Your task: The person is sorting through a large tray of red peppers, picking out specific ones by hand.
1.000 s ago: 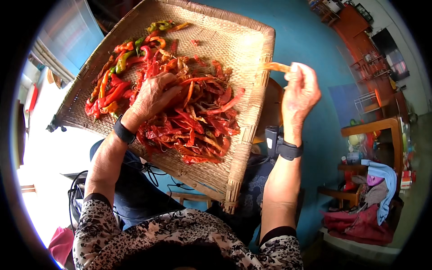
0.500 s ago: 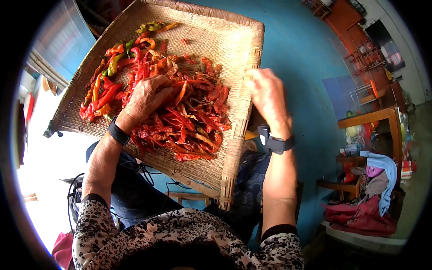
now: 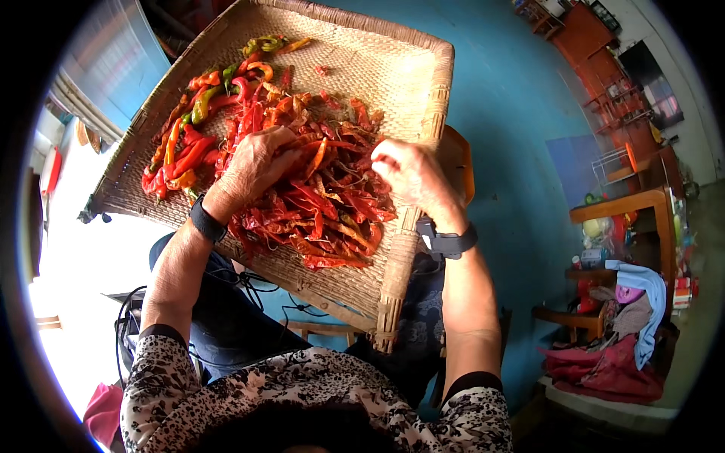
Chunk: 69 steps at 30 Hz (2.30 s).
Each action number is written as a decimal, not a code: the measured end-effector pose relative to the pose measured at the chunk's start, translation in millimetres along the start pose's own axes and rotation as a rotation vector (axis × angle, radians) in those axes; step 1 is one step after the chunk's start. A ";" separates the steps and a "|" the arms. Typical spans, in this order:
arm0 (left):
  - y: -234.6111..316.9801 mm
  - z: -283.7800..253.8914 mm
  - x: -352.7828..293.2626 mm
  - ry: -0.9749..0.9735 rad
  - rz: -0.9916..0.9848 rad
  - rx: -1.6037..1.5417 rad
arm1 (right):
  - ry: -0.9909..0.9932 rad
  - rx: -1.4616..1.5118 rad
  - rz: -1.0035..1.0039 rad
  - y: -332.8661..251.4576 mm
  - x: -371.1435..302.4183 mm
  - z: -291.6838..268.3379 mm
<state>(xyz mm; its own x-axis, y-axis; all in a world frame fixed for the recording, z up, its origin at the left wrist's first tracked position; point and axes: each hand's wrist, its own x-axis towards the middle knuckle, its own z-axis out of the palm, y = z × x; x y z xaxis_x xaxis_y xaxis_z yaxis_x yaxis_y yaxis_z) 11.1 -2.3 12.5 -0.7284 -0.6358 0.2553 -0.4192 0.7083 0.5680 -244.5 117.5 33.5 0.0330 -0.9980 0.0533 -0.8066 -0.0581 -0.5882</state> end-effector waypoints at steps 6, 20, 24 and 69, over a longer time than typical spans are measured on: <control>-1.2 3.1 0.4 0.021 0.016 0.010 | 0.494 0.592 -0.012 17.2 -14.7 -43.2; -0.8 11.0 3.8 0.023 0.036 0.033 | 0.411 -0.126 -0.060 23.4 -7.8 -24.4; -2.4 3.8 -2.6 0.068 0.060 0.058 | -0.212 -0.193 -0.021 3.0 9.4 10.0; 2.7 7.3 -3.8 0.030 0.085 0.066 | -0.231 -0.265 0.046 2.6 2.1 7.3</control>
<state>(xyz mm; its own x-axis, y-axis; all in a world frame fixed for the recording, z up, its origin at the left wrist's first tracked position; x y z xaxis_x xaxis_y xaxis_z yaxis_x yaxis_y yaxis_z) 8.7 4.2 7.3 -0.7468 -0.5807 0.3243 -0.3921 0.7782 0.4905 -242.3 115.1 26.2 0.1016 -0.9801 -0.1703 -0.9345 -0.0353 -0.3543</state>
